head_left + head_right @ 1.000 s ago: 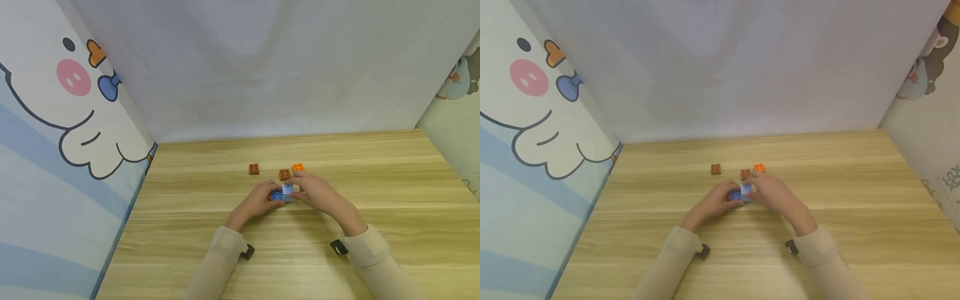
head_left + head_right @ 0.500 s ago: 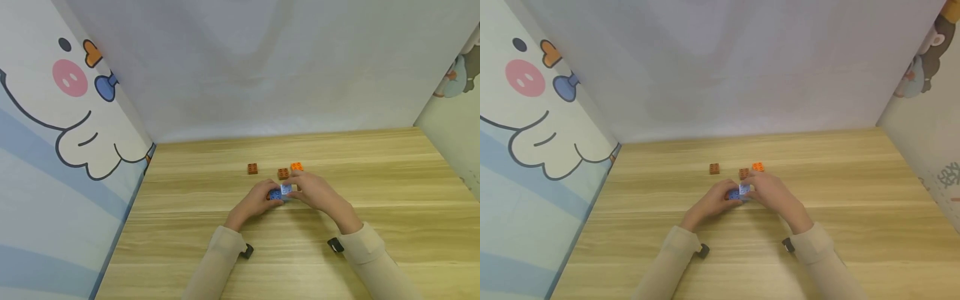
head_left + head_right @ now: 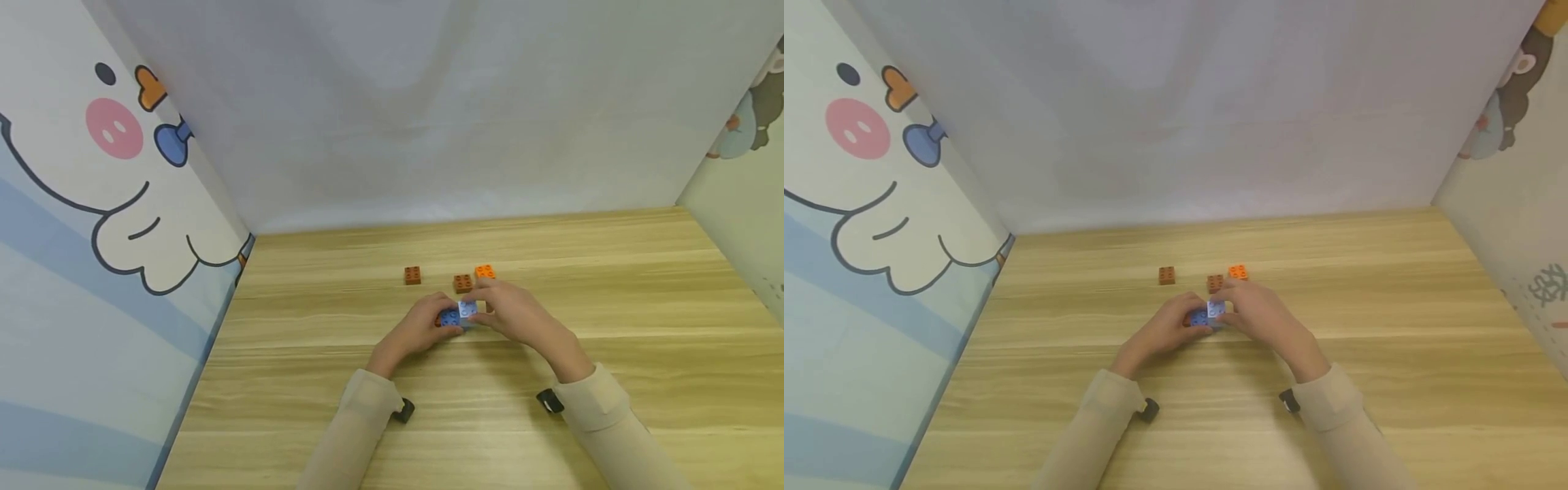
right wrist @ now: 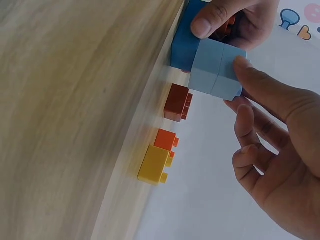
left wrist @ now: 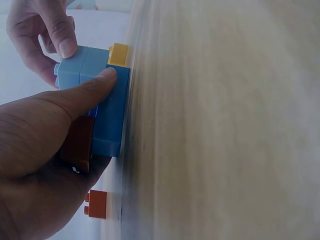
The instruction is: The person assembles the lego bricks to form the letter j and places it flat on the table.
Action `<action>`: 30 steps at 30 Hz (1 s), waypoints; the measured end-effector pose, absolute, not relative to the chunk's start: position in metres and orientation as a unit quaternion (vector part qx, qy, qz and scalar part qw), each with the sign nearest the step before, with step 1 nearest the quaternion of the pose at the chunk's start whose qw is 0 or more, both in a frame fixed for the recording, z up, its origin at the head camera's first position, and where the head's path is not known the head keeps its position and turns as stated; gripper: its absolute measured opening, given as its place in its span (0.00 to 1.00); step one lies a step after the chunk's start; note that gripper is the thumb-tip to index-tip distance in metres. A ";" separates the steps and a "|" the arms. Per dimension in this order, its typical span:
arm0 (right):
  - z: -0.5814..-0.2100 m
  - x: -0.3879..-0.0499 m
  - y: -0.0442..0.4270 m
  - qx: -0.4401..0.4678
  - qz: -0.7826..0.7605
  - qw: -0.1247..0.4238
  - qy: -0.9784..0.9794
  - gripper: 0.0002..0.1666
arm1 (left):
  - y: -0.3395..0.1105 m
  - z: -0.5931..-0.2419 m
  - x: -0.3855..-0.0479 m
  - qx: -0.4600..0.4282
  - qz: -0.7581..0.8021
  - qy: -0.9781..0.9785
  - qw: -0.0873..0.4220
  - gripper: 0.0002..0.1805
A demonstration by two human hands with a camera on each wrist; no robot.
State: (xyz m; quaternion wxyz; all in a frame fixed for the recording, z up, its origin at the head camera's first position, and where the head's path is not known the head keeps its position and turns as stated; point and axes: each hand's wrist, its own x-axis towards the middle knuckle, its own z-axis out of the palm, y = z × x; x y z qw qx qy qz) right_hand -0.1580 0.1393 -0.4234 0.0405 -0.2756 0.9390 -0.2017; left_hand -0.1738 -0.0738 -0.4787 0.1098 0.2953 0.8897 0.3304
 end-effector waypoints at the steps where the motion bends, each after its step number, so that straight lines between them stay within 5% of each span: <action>1: -0.423 -0.158 0.139 -0.276 -0.202 0.040 0.939 0.21 | -0.074 -0.479 -0.174 0.295 0.331 0.890 0.109 0.20; 30: -0.426 -0.179 0.147 -0.285 -0.251 0.025 0.925 0.17 | -0.075 -0.479 -0.175 0.301 0.328 0.889 0.105 0.22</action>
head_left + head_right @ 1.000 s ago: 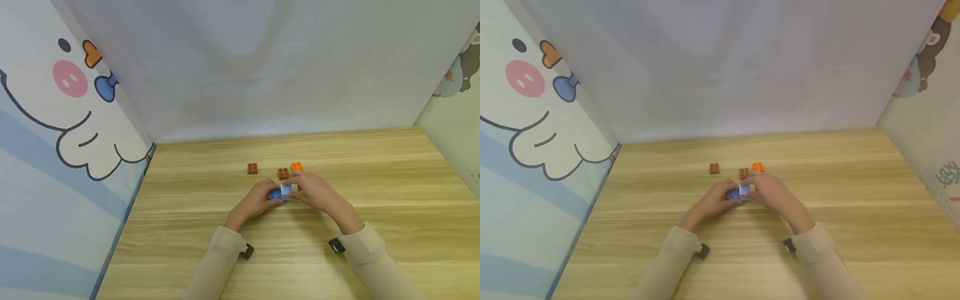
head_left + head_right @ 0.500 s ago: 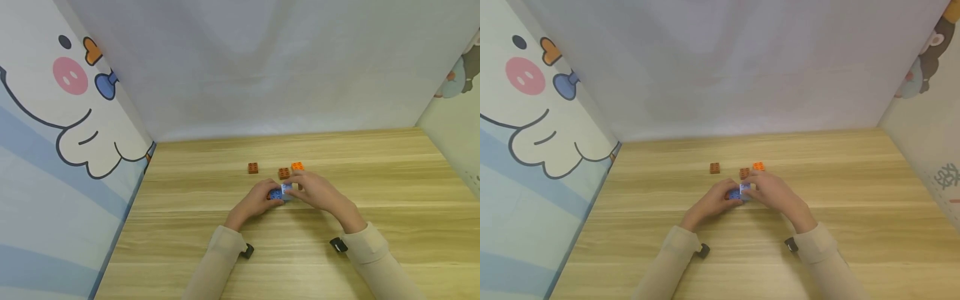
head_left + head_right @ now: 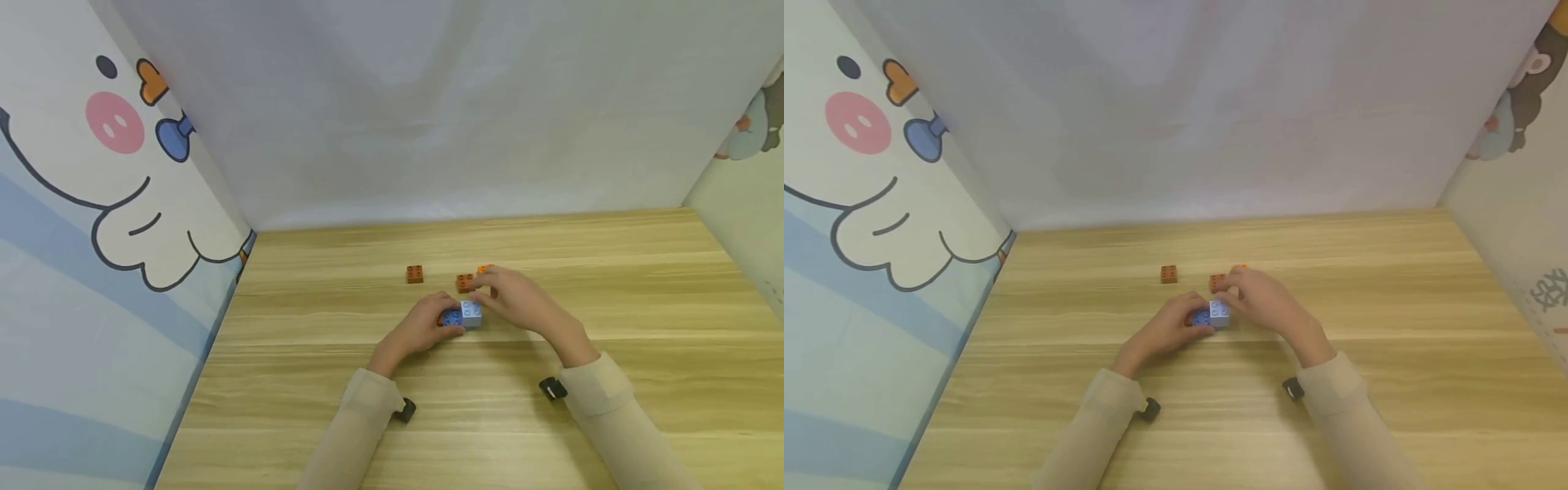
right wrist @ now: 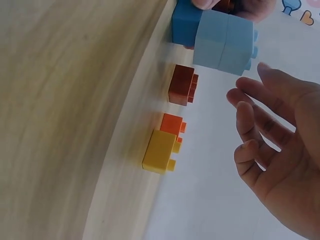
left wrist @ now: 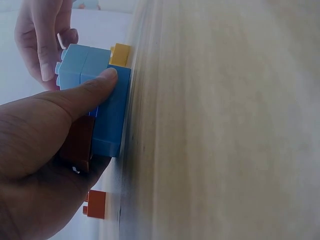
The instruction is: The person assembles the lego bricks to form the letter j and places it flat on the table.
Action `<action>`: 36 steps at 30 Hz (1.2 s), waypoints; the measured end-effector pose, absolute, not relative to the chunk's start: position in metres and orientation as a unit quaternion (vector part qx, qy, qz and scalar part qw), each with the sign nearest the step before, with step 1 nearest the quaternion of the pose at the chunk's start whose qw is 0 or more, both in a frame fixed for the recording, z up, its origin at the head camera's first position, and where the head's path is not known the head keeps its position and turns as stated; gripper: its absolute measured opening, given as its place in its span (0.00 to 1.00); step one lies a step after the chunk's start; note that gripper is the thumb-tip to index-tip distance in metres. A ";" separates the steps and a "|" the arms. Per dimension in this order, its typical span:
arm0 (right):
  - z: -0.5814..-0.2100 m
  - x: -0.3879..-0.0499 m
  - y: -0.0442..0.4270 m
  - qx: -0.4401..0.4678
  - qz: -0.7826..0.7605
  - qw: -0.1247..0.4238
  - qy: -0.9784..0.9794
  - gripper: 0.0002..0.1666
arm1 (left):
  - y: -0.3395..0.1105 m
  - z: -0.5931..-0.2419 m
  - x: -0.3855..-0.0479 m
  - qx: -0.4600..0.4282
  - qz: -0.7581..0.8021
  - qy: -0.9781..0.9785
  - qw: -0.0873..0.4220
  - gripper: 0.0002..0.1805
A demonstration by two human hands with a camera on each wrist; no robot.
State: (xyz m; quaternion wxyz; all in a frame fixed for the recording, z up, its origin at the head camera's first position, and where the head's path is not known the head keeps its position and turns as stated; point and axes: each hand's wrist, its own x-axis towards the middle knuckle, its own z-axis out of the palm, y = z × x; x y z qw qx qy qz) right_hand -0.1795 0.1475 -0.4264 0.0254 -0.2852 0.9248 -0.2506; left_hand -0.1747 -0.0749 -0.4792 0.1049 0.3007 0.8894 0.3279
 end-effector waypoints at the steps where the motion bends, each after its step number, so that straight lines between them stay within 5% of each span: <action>1: -0.426 -0.182 0.147 -0.284 -0.252 0.025 0.925 0.17 | -0.075 -0.479 -0.175 0.301 0.327 0.890 0.105 0.22; 36: -0.449 -0.221 0.136 -0.236 -0.165 0.062 0.956 0.23 | -0.076 -0.480 -0.176 0.292 0.314 0.896 0.112 0.24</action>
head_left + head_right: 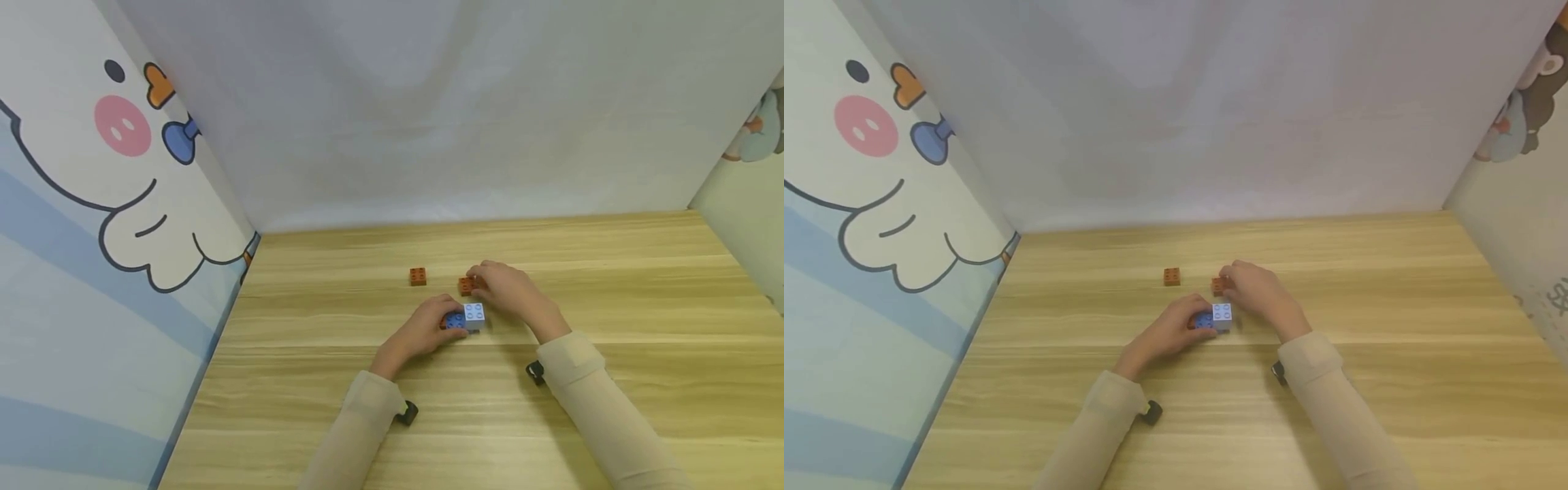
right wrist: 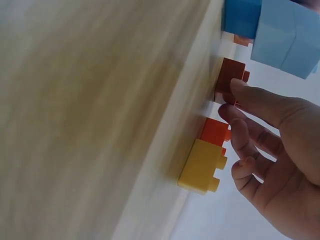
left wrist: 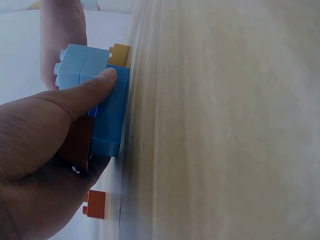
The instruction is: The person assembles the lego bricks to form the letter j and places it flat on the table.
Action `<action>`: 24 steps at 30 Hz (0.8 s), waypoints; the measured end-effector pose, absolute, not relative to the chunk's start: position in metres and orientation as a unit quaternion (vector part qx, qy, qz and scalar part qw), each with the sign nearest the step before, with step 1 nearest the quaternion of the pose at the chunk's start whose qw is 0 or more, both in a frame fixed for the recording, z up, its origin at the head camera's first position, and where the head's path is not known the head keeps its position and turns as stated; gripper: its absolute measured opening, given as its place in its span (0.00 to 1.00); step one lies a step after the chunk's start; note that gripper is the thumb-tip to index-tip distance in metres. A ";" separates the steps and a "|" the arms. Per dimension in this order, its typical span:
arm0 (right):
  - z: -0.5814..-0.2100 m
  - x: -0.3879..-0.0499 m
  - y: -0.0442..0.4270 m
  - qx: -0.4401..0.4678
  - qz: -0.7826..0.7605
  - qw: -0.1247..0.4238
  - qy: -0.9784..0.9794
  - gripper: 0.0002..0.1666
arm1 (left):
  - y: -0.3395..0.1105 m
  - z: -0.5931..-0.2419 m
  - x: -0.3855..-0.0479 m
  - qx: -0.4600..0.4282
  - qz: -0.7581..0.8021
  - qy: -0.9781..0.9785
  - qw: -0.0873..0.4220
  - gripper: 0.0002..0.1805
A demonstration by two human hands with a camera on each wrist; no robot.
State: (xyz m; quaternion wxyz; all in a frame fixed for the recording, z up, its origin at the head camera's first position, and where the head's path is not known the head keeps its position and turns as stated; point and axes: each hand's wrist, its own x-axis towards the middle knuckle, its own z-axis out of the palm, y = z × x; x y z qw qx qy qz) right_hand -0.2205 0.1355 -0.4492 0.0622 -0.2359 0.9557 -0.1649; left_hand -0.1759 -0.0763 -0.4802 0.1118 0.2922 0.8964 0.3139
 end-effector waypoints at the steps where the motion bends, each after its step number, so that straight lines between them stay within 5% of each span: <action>1: -0.449 -0.220 0.135 -0.237 -0.164 0.062 0.956 0.23 | -0.076 -0.480 -0.176 0.292 0.314 0.897 0.111 0.24; 24: -0.437 -0.208 0.144 -0.243 -0.179 0.045 0.952 0.19 | -0.074 -0.480 -0.176 0.285 0.319 0.896 0.119 0.24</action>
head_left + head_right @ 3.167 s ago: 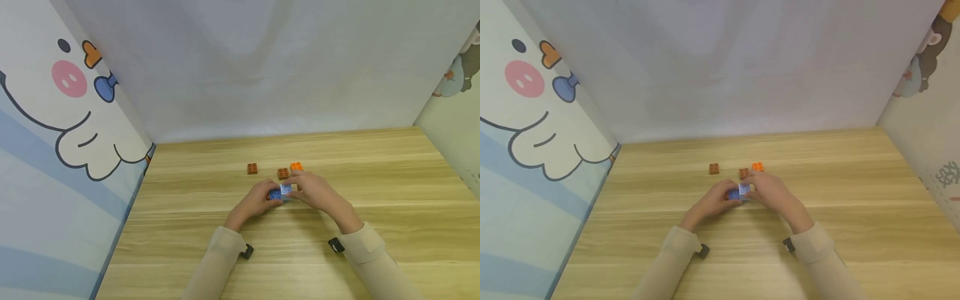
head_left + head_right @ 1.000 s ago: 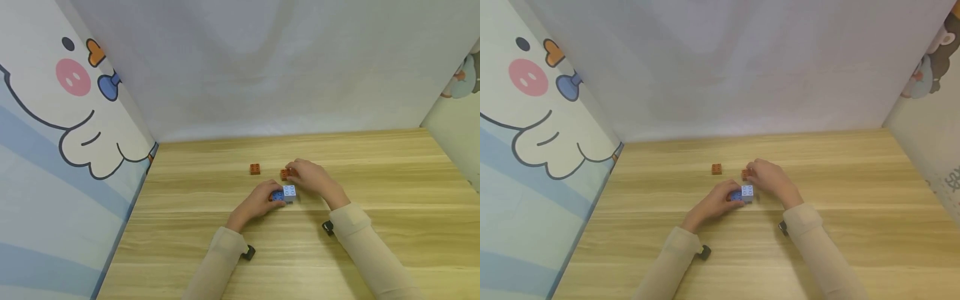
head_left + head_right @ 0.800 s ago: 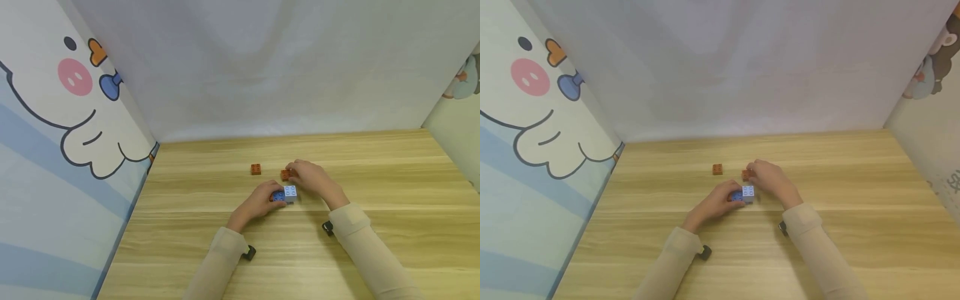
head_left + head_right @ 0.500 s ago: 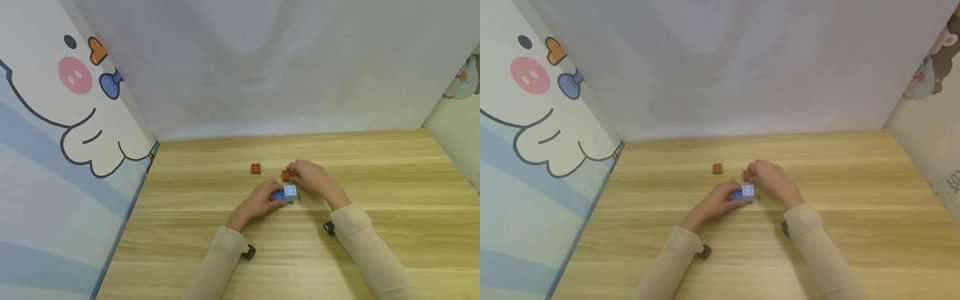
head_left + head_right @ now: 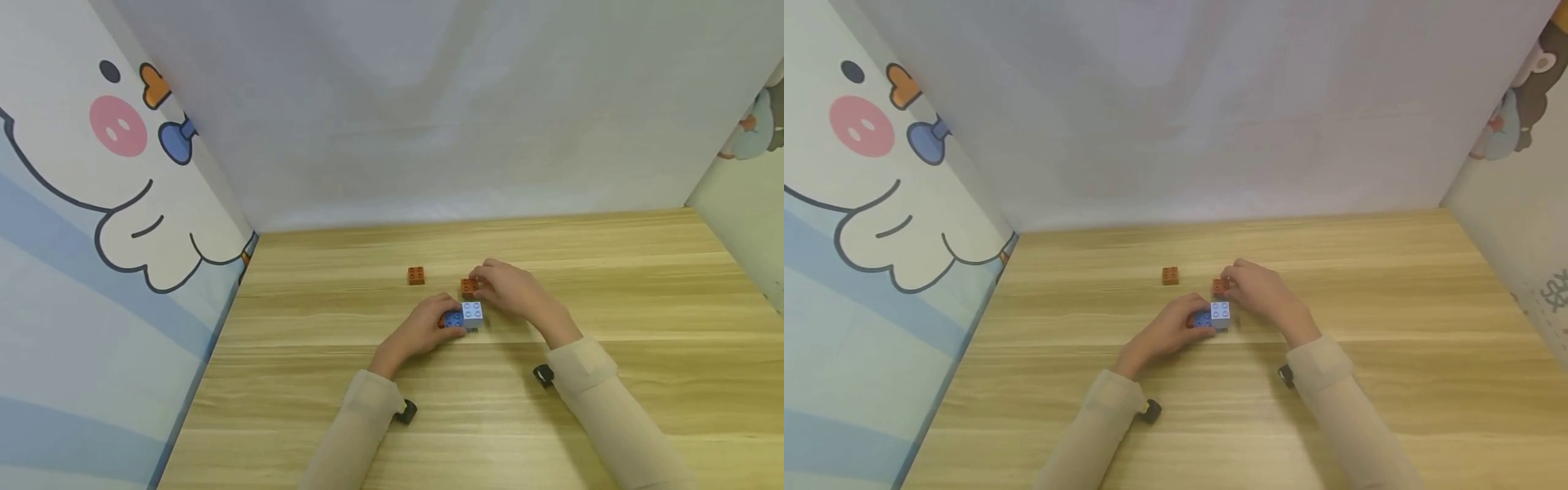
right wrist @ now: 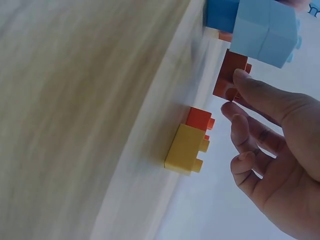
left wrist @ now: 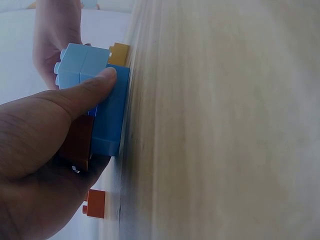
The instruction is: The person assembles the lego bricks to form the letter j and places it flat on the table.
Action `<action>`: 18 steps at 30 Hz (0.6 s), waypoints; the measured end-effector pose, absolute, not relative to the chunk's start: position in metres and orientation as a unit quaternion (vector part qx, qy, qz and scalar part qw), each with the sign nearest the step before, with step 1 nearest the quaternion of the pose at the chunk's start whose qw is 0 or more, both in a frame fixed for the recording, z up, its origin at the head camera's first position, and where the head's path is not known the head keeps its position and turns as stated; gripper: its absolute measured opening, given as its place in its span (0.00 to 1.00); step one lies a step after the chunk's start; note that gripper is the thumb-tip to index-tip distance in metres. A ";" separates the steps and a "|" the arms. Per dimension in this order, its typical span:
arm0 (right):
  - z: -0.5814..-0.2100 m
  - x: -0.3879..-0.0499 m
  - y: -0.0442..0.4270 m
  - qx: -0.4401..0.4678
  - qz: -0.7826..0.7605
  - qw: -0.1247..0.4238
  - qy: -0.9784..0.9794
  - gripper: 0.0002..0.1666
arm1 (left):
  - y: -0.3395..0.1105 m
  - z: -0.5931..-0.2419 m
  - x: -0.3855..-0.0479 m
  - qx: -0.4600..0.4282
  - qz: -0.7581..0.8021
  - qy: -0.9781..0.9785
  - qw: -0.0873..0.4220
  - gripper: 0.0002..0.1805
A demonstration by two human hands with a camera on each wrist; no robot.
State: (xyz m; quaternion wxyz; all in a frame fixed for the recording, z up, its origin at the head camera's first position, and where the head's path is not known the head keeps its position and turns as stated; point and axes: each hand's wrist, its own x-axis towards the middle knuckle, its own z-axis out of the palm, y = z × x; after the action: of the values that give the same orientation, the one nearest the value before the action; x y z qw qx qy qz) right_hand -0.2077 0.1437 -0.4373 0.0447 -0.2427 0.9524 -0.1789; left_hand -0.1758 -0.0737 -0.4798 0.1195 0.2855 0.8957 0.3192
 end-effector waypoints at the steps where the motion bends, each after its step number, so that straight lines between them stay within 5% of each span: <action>1: -0.437 -0.207 0.144 -0.244 -0.180 0.043 0.952 0.19 | -0.074 -0.480 -0.176 0.286 0.320 0.895 0.119 0.24; 18: -0.410 -0.184 0.149 -0.264 -0.197 0.037 0.944 0.21 | -0.074 -0.479 -0.175 0.289 0.323 0.894 0.116 0.24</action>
State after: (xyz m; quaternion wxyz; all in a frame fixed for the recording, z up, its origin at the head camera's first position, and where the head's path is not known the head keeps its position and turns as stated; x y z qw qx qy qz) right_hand -0.1841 0.1489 -0.4103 0.0367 -0.2639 0.9435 -0.1968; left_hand -0.1752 -0.0738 -0.4795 0.1158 0.2889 0.8938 0.3230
